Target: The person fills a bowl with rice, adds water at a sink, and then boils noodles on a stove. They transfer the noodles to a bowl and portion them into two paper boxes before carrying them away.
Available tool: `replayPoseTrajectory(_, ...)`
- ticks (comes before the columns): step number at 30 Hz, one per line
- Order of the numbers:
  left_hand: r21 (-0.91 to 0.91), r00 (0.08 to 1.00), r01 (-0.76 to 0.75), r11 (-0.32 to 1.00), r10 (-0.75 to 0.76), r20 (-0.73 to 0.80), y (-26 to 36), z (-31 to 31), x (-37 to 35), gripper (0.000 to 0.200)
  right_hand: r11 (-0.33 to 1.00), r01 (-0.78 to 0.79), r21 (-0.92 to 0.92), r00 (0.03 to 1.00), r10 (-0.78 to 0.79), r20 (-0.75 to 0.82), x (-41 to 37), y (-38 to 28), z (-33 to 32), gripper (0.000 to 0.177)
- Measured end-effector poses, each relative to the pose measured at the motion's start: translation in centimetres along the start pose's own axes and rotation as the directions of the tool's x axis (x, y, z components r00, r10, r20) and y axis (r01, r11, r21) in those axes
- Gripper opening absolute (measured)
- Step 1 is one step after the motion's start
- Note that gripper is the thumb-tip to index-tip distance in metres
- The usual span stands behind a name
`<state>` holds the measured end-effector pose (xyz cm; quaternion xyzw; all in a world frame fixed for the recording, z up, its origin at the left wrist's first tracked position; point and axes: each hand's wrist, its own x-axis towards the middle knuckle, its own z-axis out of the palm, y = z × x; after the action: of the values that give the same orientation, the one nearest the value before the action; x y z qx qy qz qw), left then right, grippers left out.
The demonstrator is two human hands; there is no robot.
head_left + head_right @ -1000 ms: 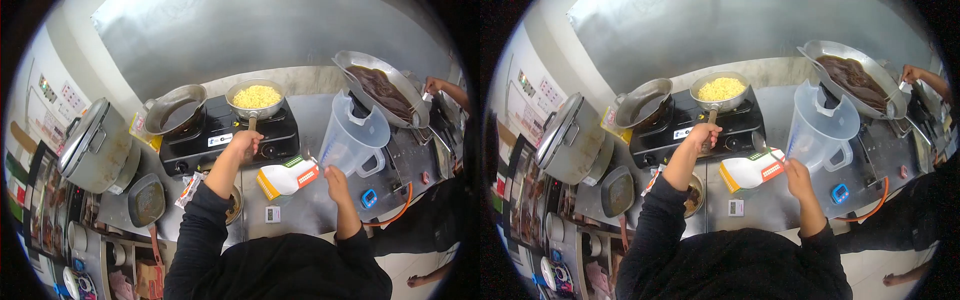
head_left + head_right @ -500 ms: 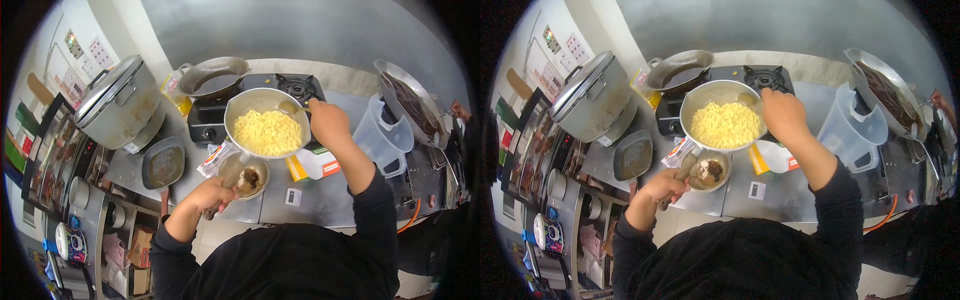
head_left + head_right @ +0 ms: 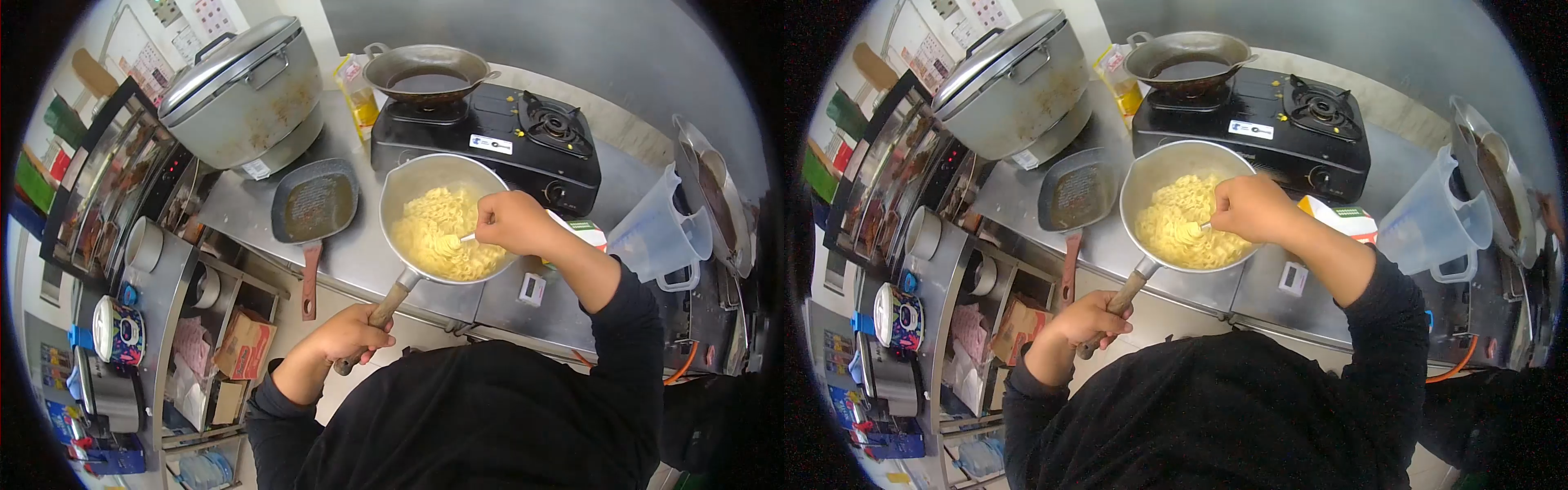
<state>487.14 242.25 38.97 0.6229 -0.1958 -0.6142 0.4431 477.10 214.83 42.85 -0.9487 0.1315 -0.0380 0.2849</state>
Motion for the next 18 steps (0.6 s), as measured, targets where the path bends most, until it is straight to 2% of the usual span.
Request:
replayPoseTrajectory(5,0.005,0.999,0.004,1.0,-0.003,-0.052,-1.5,-1.6,-0.3,0.017,0.997,-0.021,0.069,0.999,0.019,0.026,1.7,-1.6,0.9,0.019)
replayPoseTrajectory(8,-0.03,0.997,-0.009,1.0,0.007,-0.073,-1.9,-2.3,-0.4,0.017,0.969,-0.141,0.201,0.988,0.124,0.095,3.3,-1.4,1.1,0.02)
replayPoseTrajectory(11,-0.085,0.997,-0.018,0.996,0.012,-0.073,-2.6,-3.1,-0.5,0.017,0.96,-0.11,0.259,0.994,0.101,0.05,4.2,-0.2,1.7,0.019)
replayPoseTrajectory(18,-0.084,0.993,-0.046,0.995,0.036,-0.116,-3.5,-5.1,-1.1,0.017,0.869,-0.211,0.448,0.971,0.24,-0.008,4.4,2.7,0.8,0.014)
